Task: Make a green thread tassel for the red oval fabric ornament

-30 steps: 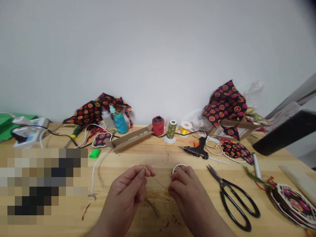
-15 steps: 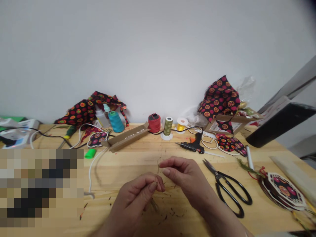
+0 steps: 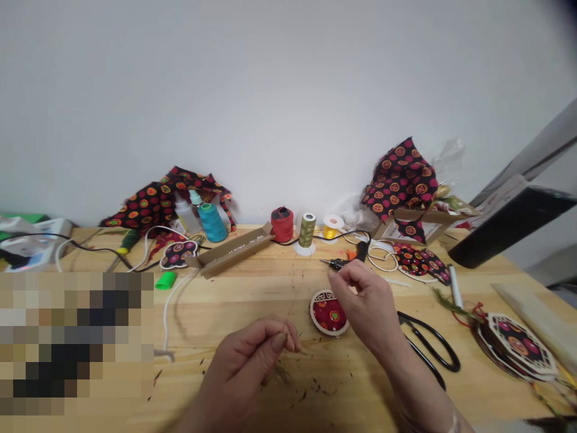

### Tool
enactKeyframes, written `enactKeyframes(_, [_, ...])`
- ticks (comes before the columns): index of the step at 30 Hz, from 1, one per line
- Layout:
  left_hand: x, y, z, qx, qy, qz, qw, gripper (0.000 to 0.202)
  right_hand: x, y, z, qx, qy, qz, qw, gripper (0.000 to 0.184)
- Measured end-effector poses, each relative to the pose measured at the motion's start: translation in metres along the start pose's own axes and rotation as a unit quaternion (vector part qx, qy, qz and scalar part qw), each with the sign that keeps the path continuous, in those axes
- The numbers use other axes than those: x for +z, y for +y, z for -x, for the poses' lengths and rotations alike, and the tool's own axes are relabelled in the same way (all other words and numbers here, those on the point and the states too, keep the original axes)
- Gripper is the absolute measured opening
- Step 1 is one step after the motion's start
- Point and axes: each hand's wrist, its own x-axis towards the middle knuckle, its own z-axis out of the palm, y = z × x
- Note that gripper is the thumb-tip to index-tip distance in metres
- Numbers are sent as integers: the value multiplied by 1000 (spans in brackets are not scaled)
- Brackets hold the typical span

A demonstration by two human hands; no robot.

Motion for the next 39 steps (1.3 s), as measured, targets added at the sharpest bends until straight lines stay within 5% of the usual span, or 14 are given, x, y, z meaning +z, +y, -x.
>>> enactKeyframes(3, [-5, -5, -2, -19, -39, 11, 999, 22, -2, 1, 1, 61, -44, -97, 992, 28])
enactKeyframes(6, [-9, -10, -3, -24, -61, 17, 998, 24, 0, 2, 4, 159, -121, -247, 948, 26])
enactKeyframes(14, [-10, -13, -3, -20, -64, 29, 997, 23, 8, 1, 8, 242, -155, -385, 877, 25])
enactKeyframes(26, [-11, -15, -2, -19, -61, 24, 998, 22, 11, -4, 8, 253, -136, -396, 872, 25])
enactKeyframes(39, [-8, -13, -1, -32, -59, 37, 997, 23, 14, -6, 11, 264, -189, -374, 868, 26])
